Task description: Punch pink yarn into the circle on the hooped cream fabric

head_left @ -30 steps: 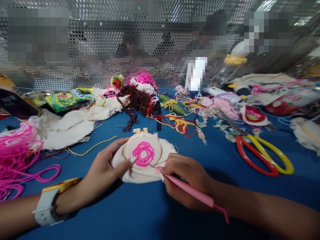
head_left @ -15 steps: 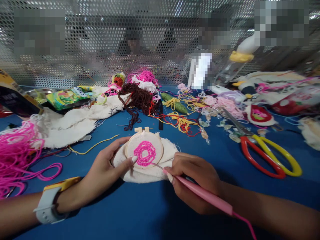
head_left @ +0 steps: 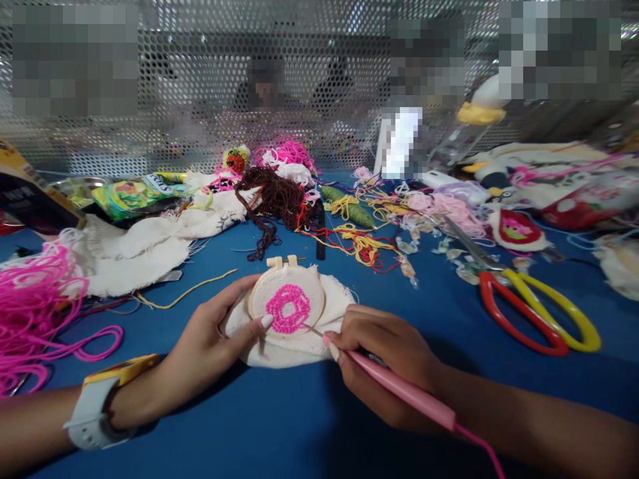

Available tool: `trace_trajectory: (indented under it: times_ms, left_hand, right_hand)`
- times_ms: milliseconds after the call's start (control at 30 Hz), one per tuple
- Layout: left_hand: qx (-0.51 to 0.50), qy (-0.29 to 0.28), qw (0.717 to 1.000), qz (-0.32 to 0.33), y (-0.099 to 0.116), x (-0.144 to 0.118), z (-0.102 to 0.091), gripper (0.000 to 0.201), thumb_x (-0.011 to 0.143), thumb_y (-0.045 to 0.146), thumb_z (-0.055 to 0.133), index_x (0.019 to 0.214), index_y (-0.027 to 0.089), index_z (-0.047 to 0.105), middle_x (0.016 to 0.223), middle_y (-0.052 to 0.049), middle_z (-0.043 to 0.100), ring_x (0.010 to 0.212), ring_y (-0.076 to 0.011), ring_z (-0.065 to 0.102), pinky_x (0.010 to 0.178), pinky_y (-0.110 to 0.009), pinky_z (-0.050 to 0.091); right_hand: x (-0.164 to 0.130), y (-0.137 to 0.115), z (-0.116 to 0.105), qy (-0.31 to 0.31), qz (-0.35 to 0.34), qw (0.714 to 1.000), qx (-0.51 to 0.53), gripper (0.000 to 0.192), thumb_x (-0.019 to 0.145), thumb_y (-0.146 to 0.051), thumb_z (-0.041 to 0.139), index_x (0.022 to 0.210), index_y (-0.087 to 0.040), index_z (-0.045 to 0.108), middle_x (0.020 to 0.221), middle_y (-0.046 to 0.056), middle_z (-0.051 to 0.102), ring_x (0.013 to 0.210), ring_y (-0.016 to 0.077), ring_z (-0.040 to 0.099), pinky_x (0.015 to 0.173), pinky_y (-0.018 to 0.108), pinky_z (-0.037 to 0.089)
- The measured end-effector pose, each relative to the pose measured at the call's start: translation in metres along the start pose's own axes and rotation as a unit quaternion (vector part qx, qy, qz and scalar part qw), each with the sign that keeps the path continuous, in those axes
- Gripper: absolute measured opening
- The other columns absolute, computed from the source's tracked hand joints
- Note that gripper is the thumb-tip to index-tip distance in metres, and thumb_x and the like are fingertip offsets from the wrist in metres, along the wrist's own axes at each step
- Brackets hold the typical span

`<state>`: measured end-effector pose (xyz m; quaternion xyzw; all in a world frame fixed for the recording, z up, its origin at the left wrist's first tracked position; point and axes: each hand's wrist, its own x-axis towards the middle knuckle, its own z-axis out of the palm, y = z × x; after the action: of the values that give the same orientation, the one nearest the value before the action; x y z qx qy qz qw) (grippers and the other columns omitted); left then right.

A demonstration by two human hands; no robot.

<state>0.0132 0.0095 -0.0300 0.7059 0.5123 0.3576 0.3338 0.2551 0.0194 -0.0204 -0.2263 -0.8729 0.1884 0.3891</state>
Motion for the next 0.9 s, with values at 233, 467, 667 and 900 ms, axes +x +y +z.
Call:
trace_trajectory:
  times_ms: [233,467,667,900]
  left_hand:
    - [-0.018,-0.016,0.999,0.025,0.003,0.002,0.000,0.046,0.087,0.026,0.057,0.131,0.030,0.047,0.136,0.002,0.052,0.125,-0.0177,0.048,0.104,-0.027,0.041]
    - [0.000,-0.019,0.999,0.030,0.002,0.000,-0.001,0.049,0.087,0.026,0.057,0.134,0.027,0.045,0.137,0.001,0.051,0.126,-0.0204,0.047,0.104,-0.029,0.042]
    - [0.008,-0.015,0.999,0.031,0.004,0.000,-0.001,0.049,0.086,0.028,0.057,0.134,0.023,0.046,0.137,-0.003,0.051,0.123,-0.0226,0.050,0.102,-0.030,0.044]
    - [-0.001,-0.022,0.999,0.035,0.004,0.000,0.000,0.047,0.087,0.025,0.056,0.133,0.025,0.046,0.136,0.000,0.052,0.122,-0.0167,0.051,0.101,-0.023,0.042]
  right_hand:
    - [0.002,-0.003,-0.002,-0.023,-0.014,0.999,-0.025,0.010,0.082,-0.006,0.048,0.080,-0.016,0.049,0.064,0.001,0.051,0.060,0.0120,0.047,0.058,0.024,0.042]
    - [-0.006,0.003,0.006,0.029,-0.041,0.995,-0.091,0.008,0.084,-0.013,0.055,0.078,-0.017,0.051,0.059,-0.002,0.053,0.054,0.0096,0.049,0.057,0.022,0.042]
    - [-0.008,0.011,0.012,0.055,-0.088,0.987,-0.127,0.008,0.082,-0.012,0.058,0.078,-0.016,0.053,0.058,-0.002,0.055,0.052,0.0092,0.048,0.053,0.022,0.040]
    - [-0.009,0.013,0.015,0.038,-0.099,0.986,-0.126,0.006,0.083,-0.010,0.056,0.083,-0.016,0.054,0.060,0.000,0.056,0.054,0.0098,0.049,0.054,0.022,0.043]
